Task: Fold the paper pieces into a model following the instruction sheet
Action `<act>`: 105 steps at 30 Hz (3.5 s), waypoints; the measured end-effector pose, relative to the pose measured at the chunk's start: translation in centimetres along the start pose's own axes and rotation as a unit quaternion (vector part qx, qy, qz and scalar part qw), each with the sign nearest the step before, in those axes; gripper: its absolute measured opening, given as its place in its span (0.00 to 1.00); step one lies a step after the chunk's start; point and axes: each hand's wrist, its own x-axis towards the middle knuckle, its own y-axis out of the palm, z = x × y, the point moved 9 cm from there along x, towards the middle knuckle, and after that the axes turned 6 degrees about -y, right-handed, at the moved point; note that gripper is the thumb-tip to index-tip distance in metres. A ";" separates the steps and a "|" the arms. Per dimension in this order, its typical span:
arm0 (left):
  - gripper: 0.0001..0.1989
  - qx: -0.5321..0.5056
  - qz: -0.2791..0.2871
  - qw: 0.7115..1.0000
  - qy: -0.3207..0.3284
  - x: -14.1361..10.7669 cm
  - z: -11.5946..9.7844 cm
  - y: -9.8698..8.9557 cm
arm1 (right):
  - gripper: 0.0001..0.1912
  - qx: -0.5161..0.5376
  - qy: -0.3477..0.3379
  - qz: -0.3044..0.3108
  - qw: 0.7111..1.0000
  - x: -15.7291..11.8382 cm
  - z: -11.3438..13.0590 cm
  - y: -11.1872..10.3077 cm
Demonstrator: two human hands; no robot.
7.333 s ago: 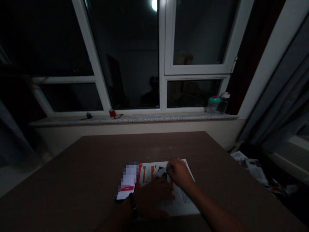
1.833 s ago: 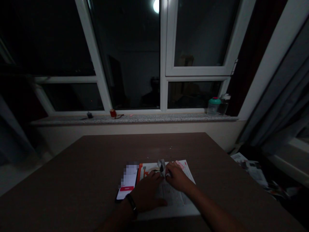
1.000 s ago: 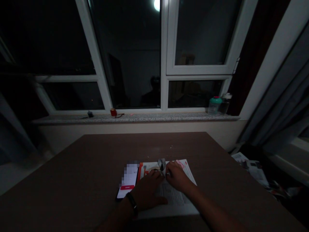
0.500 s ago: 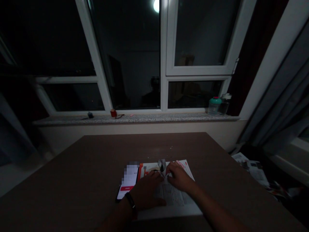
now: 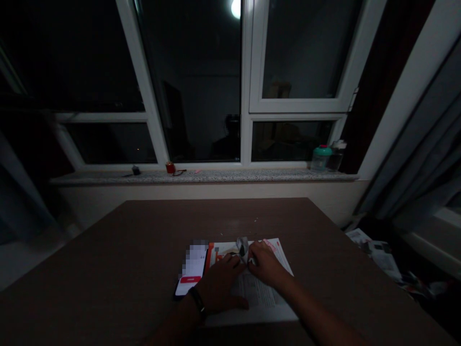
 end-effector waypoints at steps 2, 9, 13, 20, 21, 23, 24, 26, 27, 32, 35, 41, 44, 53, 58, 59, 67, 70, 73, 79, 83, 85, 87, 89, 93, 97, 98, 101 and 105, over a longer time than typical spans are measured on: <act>0.39 0.000 0.004 1.000 0.005 0.0 0.1 0.1 | 0.09 0.000 -0.004 -0.003 1.000 -0.1 -0.1 -0.1; 0.39 0.016 0.022 0.999 0.023 -0.2 0.2 0.2 | 0.06 0.034 -0.003 0.016 0.999 -0.1 0.0 -0.4; 0.31 0.000 0.024 0.999 0.024 -0.4 0.3 -0.2 | 0.07 0.049 -0.032 0.021 0.998 -0.1 0.1 -0.7; 0.26 -0.022 -0.007 1.000 -0.004 0.0 1.2 -0.3 | 0.09 0.053 -0.047 0.000 0.998 -0.1 -0.7 -0.5; 0.26 -0.016 -0.008 1.000 -0.003 0.1 1.1 -0.2 | 0.09 0.052 -0.049 -0.004 0.997 0.0 -0.7 -0.5; 0.26 -0.002 -0.005 1.000 -0.002 0.1 0.9 -0.1 | 0.08 0.054 -0.051 -0.007 0.997 0.0 -0.6 -0.4; 0.26 0.004 -0.004 1.000 -0.003 0.2 0.8 0.0 | 0.08 0.055 -0.049 -0.005 0.997 0.0 -0.5 -0.4; 0.26 0.011 -0.006 1.000 -0.006 0.2 0.7 0.0 | 0.07 0.056 -0.042 -0.001 0.998 0.0 -0.5 -0.4; 0.26 0.014 -0.008 1.000 -0.008 0.2 0.6 0.0 | 0.07 0.054 -0.041 0.000 0.998 0.0 -0.4 -0.4; 0.29 0.027 -0.011 1.000 -0.008 0.3 0.5 0.0 | 0.06 0.034 -0.040 -0.006 0.999 0.0 0.2 -0.7; 0.31 0.029 -0.007 1.000 -0.007 0.3 0.4 0.0 | 0.06 0.019 -0.025 -0.009 0.999 0.0 0.2 -0.6; 0.35 0.025 -0.009 1.000 -0.003 0.2 0.1 -0.2 | 0.07 0.003 -0.005 -0.025 1.000 0.0 0.2 -0.4; 0.35 0.021 -0.008 1.000 -0.003 0.1 -0.1 -0.3 | 0.08 0.011 -0.010 -0.016 1.000 0.0 0.2 -0.2; 0.31 0.044 -0.018 0.999 -0.014 0.2 -0.2 -0.3 | 0.07 0.029 -0.010 -0.005 1.000 -0.1 0.1 -0.4; 0.31 0.043 -0.024 0.999 -0.004 0.1 0.0 0.0 | 0.05 0.021 0.003 -0.017 1.000 0.0 0.2 -0.4; 0.31 0.040 -0.028 0.999 -0.002 0.1 0.1 0.1 | 0.05 0.018 0.000 -0.015 1.000 0.0 0.3 -0.5; 0.17 -0.003 -0.052 0.998 -0.026 0.4 1.2 -0.6 | 0.09 0.008 -0.084 0.014 0.996 -0.2 1.7 -1.7; 0.08 0.004 -0.066 0.997 -0.046 0.6 1.8 -1.1 | 0.08 0.032 -0.124 0.026 0.991 -0.3 2.6 -1.5; 0.02 0.026 -0.074 0.994 -0.072 0.9 2.7 -1.3 | 0.08 0.069 -0.169 0.043 0.982 -0.4 3.5 -1.2; 0.07 0.031 -0.087 0.989 -0.118 0.9 4.6 -1.4 | 0.09 0.141 -0.211 0.067 0.965 -1.0 4.5 -1.1; 0.12 0.028 -0.081 0.989 -0.117 0.8 4.7 -1.5 | 0.10 0.168 -0.185 0.063 0.966 -1.0 4.0 -1.0; 0.13 0.031 -0.075 0.989 -0.122 0.9 4.7 -1.5 | 0.09 0.157 -0.143 0.025 0.977 -0.6 3.0 -1.3; 0.11 0.037 -0.062 0.989 -0.131 0.9 4.9 -1.4 | 0.07 0.130 -0.085 -0.028 0.988 -0.2 1.5 -2.0; 0.09 0.046 -0.050 0.988 -0.135 1.0 5.0 -1.3 | 0.06 0.101 -0.041 -0.067 0.992 -0.1 0.2 -2.5; 0.07 0.064 -0.049 0.989 -0.127 1.0 4.8 -1.3 | 0.07 0.066 -0.040 -0.058 0.995 0.0 -0.2 -2.2; 0.07 0.076 -0.069 0.988 -0.118 0.8 4.5 -1.5 | 0.03 0.043 -0.031 -0.027 0.998 -0.1 -0.2 -1.7; 0.07 0.078 -0.073 0.987 -0.117 0.8 4.4 -1.6 | 0.03 0.041 -0.030 -0.022 0.998 -0.1 -0.2 -1.6; 0.06 0.083 -0.077 0.985 -0.128 0.8 4.5 -1.7 | 0.04 0.037 -0.034 -0.010 0.999 -0.1 -0.3 -1.3; 0.05 0.088 -0.075 0.984 -0.132 1.0 4.6 -1.5 | 0.05 0.028 -0.040 0.008 0.999 0.0 -0.4 -0.9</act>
